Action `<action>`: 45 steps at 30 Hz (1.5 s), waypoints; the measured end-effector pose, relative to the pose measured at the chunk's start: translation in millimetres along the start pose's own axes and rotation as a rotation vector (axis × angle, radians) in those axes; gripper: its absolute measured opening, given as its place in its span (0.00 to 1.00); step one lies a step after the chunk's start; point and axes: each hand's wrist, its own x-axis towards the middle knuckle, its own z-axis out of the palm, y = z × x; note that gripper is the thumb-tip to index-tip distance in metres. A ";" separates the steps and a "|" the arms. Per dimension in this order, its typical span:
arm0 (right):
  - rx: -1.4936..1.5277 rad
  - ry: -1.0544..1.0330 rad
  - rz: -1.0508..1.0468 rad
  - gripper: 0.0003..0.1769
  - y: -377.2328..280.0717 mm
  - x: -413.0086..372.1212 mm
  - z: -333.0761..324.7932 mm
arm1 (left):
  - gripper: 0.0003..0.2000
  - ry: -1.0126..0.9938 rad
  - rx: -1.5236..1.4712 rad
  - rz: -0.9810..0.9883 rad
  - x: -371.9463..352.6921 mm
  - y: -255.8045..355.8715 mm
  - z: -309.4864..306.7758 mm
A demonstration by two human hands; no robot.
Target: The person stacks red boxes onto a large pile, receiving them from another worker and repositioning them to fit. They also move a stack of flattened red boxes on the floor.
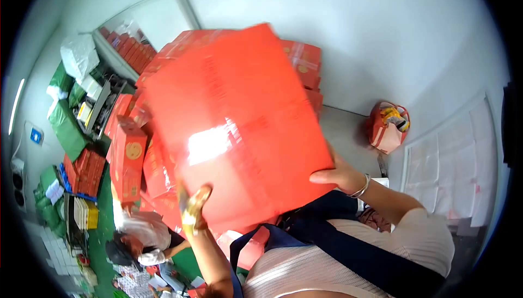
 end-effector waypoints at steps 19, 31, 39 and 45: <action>-0.109 -0.212 0.370 0.32 -45.9 385.5 -532.1 | 0.45 0.297 0.204 0.042 302.8 -388.3 408.1; -1.260 -0.133 0.479 0.38 27.1 484.8 -506.1 | 0.42 0.398 1.163 -0.229 296.7 -384.3 351.3; -0.623 -0.352 0.244 0.38 72.5 401.6 -164.3 | 0.16 1.046 1.058 0.293 126.5 -114.2 205.6; -0.063 -0.015 0.266 0.35 156.8 323.4 -98.6 | 0.25 0.443 0.522 -0.302 154.2 -105.1 55.8</action>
